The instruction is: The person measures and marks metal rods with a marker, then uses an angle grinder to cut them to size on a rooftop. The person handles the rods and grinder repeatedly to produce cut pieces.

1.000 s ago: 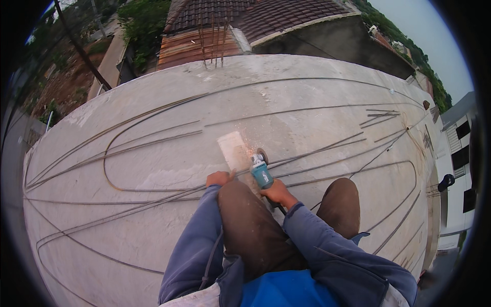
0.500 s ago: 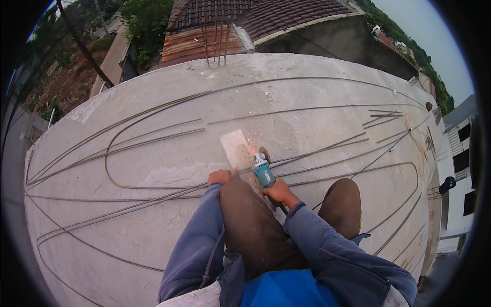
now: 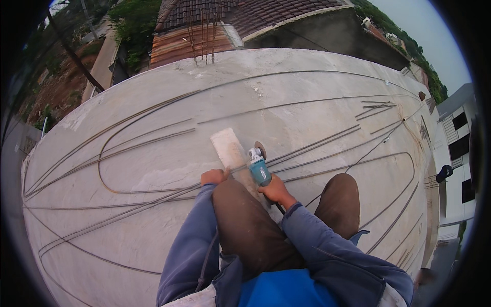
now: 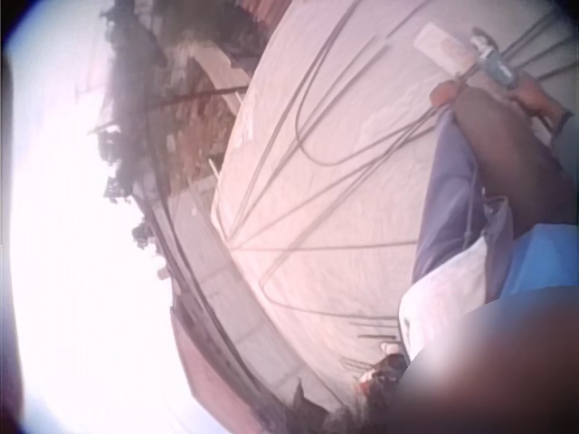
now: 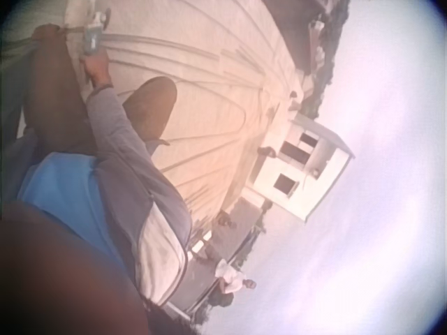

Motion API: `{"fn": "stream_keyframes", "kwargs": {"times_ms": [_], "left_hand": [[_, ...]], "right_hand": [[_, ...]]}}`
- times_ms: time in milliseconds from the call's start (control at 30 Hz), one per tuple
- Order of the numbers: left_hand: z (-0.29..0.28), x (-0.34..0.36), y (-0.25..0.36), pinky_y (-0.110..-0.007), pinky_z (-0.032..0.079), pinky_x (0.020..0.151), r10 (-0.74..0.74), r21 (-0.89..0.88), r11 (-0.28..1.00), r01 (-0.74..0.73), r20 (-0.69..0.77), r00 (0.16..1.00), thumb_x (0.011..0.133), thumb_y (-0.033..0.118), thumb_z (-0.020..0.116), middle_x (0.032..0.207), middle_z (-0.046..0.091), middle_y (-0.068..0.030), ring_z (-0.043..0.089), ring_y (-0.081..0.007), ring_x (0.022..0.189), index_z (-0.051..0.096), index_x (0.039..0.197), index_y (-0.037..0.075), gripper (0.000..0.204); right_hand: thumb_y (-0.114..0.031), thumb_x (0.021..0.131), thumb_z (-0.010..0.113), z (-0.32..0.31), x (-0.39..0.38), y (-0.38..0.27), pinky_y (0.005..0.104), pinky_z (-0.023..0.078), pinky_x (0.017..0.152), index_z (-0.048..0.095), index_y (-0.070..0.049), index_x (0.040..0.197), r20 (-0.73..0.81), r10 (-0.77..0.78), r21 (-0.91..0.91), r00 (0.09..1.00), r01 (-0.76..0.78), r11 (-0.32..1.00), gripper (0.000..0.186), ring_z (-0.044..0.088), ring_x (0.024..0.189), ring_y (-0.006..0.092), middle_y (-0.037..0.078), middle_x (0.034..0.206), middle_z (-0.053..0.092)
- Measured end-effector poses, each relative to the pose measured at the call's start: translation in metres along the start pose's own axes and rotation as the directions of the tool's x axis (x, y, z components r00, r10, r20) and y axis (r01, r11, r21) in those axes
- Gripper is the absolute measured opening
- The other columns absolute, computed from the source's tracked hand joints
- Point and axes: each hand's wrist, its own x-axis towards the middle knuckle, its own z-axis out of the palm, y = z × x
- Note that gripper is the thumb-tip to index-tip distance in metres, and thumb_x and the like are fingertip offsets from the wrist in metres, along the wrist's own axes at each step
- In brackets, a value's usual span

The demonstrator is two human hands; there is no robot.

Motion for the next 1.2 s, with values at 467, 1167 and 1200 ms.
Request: {"fn": "stream_keyframes", "kwargs": {"times_ms": [467, 1167, 1200], "left_hand": [[-0.064, -0.063, 0.097, -0.05, 0.053, 0.108, 0.191, -0.707, 0.573, -0.414, -0.376, 0.907, 0.111, 0.04, 0.065, 0.128, 0.077, -0.0211, 0.072, -0.0366, 0.121, 0.071, 0.141, 0.004, 0.048], [-0.062, -0.109, 0.204, -0.051, 0.038, 0.128, 0.199, -0.752, 0.403, -0.521, -0.484, 0.852, 0.104, 0.027, 0.072, 0.166, 0.039, -0.0348, 0.044, -0.051, 0.153, 0.019, 0.171, -0.007, 0.092], [-0.061, -0.111, 0.205, -0.051, 0.038, 0.127, 0.195, -0.745, 0.411, -0.526, -0.491, 0.849, 0.104, 0.028, 0.073, 0.165, 0.039, -0.0346, 0.044, -0.0509, 0.152, 0.02, 0.171, -0.007, 0.092]], "right_hand": [[-0.029, 0.077, 0.089, -0.064, -0.014, -0.032, 0.0507, 0.058, 0.099, 0.066, 0.004, 0.126, -0.122, -0.018, 0.11, 0.992, 0.031, 0.993, 0.063, 0.074, 0.116, 0.0467, 0.03, 0.119, 0.076], [-0.008, 0.084, 0.085, -0.094, -0.019, -0.067, 0.0433, 0.06, 0.083, 0.064, 0.004, 0.123, -0.281, -0.17, 0.285, 0.944, 0.251, 0.925, 0.046, 0.076, 0.096, 0.0274, 0.017, 0.109, 0.078], [-0.011, 0.083, 0.087, -0.098, -0.023, -0.07, 0.0445, 0.061, 0.083, 0.063, 0.004, 0.124, -0.289, -0.182, 0.206, 0.94, 0.247, 0.947, 0.049, 0.077, 0.096, 0.0312, 0.019, 0.109, 0.078]]}}
